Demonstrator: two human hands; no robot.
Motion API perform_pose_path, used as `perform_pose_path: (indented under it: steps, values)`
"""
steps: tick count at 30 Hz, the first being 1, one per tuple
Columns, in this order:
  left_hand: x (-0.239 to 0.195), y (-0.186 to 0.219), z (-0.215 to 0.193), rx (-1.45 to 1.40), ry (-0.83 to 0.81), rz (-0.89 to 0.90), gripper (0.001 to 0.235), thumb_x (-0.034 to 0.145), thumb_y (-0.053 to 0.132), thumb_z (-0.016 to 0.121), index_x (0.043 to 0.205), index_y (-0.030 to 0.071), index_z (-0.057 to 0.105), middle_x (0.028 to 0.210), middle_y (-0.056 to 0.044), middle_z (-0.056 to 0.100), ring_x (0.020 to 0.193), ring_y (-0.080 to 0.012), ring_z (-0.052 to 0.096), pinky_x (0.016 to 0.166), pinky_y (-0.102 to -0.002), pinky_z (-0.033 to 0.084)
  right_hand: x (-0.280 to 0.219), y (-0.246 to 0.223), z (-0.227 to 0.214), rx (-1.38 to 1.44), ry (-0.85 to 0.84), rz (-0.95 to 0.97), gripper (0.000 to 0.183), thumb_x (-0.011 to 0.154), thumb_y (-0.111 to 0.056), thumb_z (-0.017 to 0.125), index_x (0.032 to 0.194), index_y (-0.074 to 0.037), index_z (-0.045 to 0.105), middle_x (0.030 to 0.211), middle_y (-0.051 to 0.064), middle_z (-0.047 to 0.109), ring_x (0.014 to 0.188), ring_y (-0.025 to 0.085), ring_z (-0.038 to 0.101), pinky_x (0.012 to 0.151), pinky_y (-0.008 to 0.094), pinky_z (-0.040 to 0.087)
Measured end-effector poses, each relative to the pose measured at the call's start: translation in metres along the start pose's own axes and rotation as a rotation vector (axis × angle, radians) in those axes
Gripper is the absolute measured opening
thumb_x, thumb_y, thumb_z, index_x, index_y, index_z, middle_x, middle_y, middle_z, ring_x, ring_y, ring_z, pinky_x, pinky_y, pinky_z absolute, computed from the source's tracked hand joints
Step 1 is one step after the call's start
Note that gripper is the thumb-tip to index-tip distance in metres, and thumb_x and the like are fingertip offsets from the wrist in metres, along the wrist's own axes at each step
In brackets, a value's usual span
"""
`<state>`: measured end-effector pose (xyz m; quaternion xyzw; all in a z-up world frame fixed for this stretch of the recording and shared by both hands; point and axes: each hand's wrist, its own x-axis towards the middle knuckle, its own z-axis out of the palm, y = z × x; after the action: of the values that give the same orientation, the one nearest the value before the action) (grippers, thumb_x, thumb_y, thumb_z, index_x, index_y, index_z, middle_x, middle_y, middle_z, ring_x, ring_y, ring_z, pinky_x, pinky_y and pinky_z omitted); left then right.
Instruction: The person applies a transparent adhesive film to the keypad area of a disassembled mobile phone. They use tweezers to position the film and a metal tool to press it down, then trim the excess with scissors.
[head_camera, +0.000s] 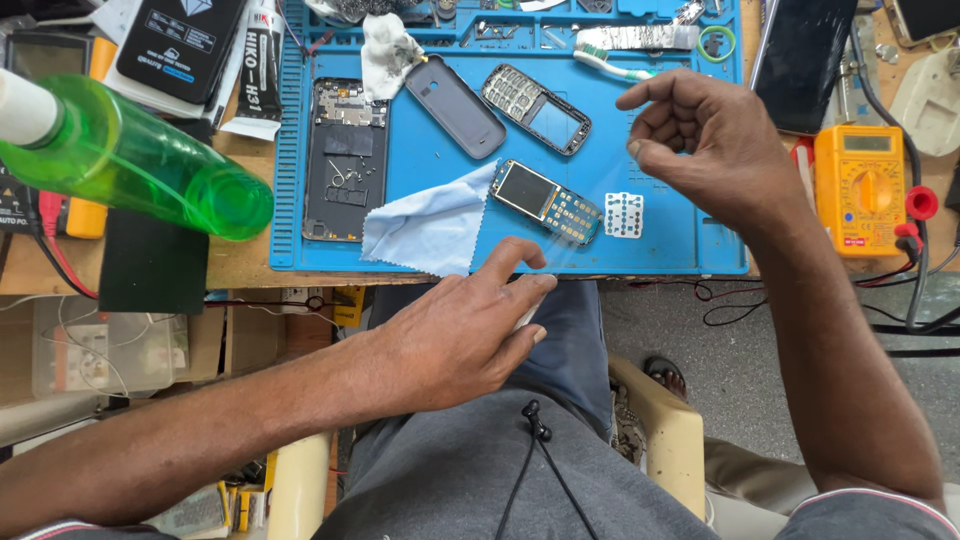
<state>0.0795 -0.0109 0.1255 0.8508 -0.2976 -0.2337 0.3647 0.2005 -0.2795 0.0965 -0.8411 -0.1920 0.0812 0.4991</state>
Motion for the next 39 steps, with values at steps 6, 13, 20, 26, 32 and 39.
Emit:
perform_pose_path:
  steps: [6, 13, 20, 26, 32, 39]
  values:
    - [-0.005, 0.003, -0.007, -0.034, 0.048, -0.022, 0.048, 0.095, 0.025, 0.063, 0.135, 0.001, 0.051, 0.141, -0.022, 0.037, 0.079, -0.0328, 0.072, 0.076, -0.048, 0.057, -0.007, -0.017, -0.013, -0.065, 0.058, -0.071, 0.033, 0.099, 0.004, 0.071, 0.131, -0.001, 0.062, 0.101, 0.005, 0.069, 0.091, 0.008, 0.066, 0.081, 0.021, 0.054]
    - [-0.011, -0.003, -0.007, -0.3, 0.054, 0.056, 0.06, 0.094, 0.042, 0.066, 0.143, 0.009, 0.056, 0.149, -0.017, 0.048, 0.106, -0.0262, 0.071, 0.087, -0.04, 0.059, -0.018, -0.049, -0.011, 0.004, 0.176, -0.06, 0.025, 0.1, 0.007, 0.061, 0.123, -0.001, 0.054, 0.095, 0.004, 0.063, 0.088, 0.011, 0.072, 0.078, 0.024, 0.061]
    - [-0.011, -0.023, 0.005, -0.32, 0.115, 0.205, 0.073, 0.095, 0.057, 0.065, 0.149, 0.008, 0.055, 0.143, -0.017, 0.059, 0.135, -0.032, 0.061, 0.11, -0.048, 0.051, -0.016, -0.032, -0.003, 0.045, 0.156, -0.148, 0.018, 0.108, 0.006, 0.064, 0.124, 0.001, 0.056, 0.099, 0.005, 0.063, 0.093, 0.011, 0.071, 0.081, 0.022, 0.06]
    - [-0.009, -0.037, 0.014, -0.184, 0.158, 0.179, 0.08, 0.1, 0.071, 0.044, 0.147, 0.006, 0.048, 0.136, -0.019, 0.057, 0.131, -0.0352, 0.06, 0.106, -0.051, 0.049, -0.012, 0.004, 0.014, -0.108, 0.203, -0.256, 0.012, 0.112, 0.005, 0.068, 0.121, 0.002, 0.061, 0.1, 0.007, 0.069, 0.097, 0.011, 0.073, 0.08, 0.023, 0.058]
    - [0.003, -0.044, 0.018, -0.215, 0.125, 0.083, 0.084, 0.096, 0.073, 0.04, 0.144, 0.005, 0.046, 0.129, -0.021, 0.057, 0.113, -0.0345, 0.066, 0.094, -0.05, 0.053, -0.01, 0.029, 0.035, -0.145, 0.29, -0.282, 0.013, 0.111, 0.002, 0.071, 0.121, -0.002, 0.063, 0.1, 0.008, 0.071, 0.09, 0.011, 0.072, 0.076, 0.023, 0.053]
    - [0.016, -0.045, 0.015, -0.246, 0.084, -0.014, 0.082, 0.094, 0.071, 0.04, 0.141, 0.005, 0.05, 0.12, -0.02, 0.06, 0.11, -0.0324, 0.067, 0.091, -0.047, 0.053, -0.008, 0.036, 0.044, -0.232, 0.327, -0.317, 0.013, 0.11, 0.004, 0.07, 0.12, -0.002, 0.064, 0.105, 0.008, 0.071, 0.093, 0.013, 0.073, 0.079, 0.026, 0.059]
